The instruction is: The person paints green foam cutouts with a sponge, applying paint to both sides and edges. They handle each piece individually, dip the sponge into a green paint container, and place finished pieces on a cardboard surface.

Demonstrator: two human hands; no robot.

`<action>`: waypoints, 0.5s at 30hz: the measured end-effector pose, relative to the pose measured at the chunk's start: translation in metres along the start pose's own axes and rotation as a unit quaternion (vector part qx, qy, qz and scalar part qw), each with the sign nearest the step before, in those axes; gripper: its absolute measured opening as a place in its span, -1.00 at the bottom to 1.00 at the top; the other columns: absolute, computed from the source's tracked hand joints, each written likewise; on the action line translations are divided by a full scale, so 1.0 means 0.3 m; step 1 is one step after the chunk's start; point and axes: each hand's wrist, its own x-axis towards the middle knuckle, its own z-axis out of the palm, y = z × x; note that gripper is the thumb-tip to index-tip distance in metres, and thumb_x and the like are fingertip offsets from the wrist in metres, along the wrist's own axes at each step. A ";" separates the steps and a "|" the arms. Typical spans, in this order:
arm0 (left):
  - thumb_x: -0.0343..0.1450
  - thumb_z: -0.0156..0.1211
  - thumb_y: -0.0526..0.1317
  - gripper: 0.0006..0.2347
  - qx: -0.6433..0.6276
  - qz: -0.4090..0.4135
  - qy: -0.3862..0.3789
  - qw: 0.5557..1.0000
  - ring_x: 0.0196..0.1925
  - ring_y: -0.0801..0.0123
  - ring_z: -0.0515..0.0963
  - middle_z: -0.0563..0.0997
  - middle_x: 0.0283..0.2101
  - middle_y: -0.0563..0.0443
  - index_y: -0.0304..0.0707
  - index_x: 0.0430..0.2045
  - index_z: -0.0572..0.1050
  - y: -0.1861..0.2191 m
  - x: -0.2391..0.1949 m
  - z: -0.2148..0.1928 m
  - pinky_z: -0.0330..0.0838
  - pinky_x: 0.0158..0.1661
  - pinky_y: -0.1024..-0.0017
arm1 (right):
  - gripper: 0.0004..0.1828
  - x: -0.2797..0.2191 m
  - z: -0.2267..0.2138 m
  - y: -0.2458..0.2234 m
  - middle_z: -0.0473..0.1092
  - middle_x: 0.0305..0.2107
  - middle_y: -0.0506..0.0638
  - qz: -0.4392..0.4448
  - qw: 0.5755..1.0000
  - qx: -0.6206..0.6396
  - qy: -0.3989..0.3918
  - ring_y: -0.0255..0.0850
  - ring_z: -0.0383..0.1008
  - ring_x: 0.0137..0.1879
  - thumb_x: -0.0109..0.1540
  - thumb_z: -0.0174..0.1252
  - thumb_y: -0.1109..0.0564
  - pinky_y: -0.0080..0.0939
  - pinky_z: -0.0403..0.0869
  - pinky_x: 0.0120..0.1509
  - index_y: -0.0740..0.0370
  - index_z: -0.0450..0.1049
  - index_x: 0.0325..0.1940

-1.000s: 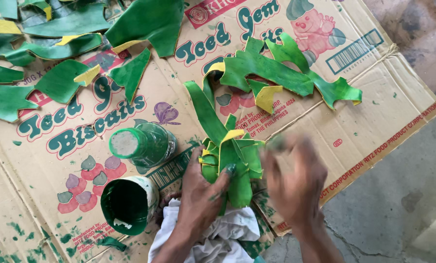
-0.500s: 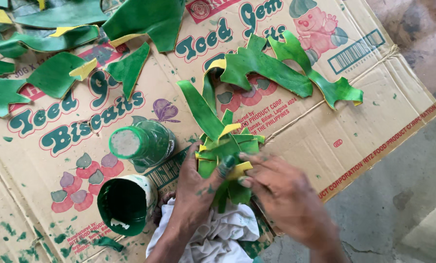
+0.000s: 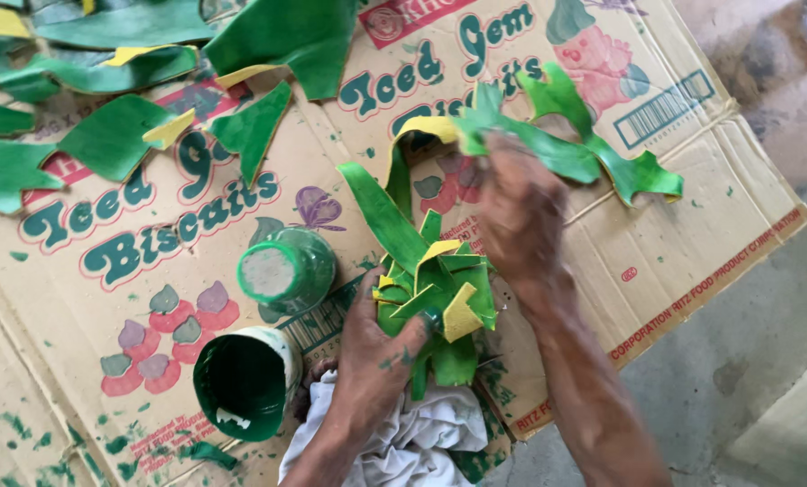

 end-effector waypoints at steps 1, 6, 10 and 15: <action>0.32 0.22 -0.35 -0.56 0.009 0.017 -0.002 1.000 -0.05 0.47 0.62 0.64 -0.03 -0.06 -0.40 0.13 0.39 0.004 -0.006 -0.002 0.53 -0.03 0.49 | -0.65 -0.021 -0.044 -0.022 0.47 0.15 0.27 -0.011 1.000 -0.025 0.013 0.17 0.49 0.29 0.35 0.09 0.37 0.07 0.44 0.42 0.37 0.47 0.24; 0.39 0.11 -0.24 -0.60 -0.165 -0.048 -0.015 0.985 -0.13 0.44 0.62 0.62 -0.08 -0.05 -0.39 0.13 0.38 -0.017 -0.001 -0.018 0.56 -0.17 0.45 | -0.55 -0.231 -0.267 -0.236 0.47 0.08 0.24 -0.037 0.998 -0.021 -0.051 0.21 0.47 0.26 0.18 0.08 0.43 0.09 0.44 0.38 0.32 0.48 0.16; 0.51 0.01 -0.10 -0.60 -0.323 -0.070 -0.044 0.943 -0.11 0.32 0.62 0.61 -0.06 -0.14 -0.46 0.13 0.38 -0.054 -0.003 -0.047 0.55 -0.16 0.38 | -0.55 -0.293 -0.283 -0.254 0.51 0.08 0.18 -0.056 0.954 0.146 -0.256 0.14 0.51 0.23 0.08 0.18 0.35 -0.01 0.49 0.26 0.26 0.54 0.08; 0.37 0.17 -0.33 -0.64 -0.025 0.011 -0.018 0.999 -0.11 0.44 0.63 0.64 -0.07 -0.05 -0.37 0.08 0.40 -0.043 -0.011 -0.006 0.58 -0.11 0.44 | -0.60 -0.260 -0.326 -0.046 0.49 0.06 0.13 0.038 0.966 0.111 -0.231 0.03 0.51 0.22 0.17 0.38 0.07 -0.07 0.48 0.26 0.23 0.51 0.03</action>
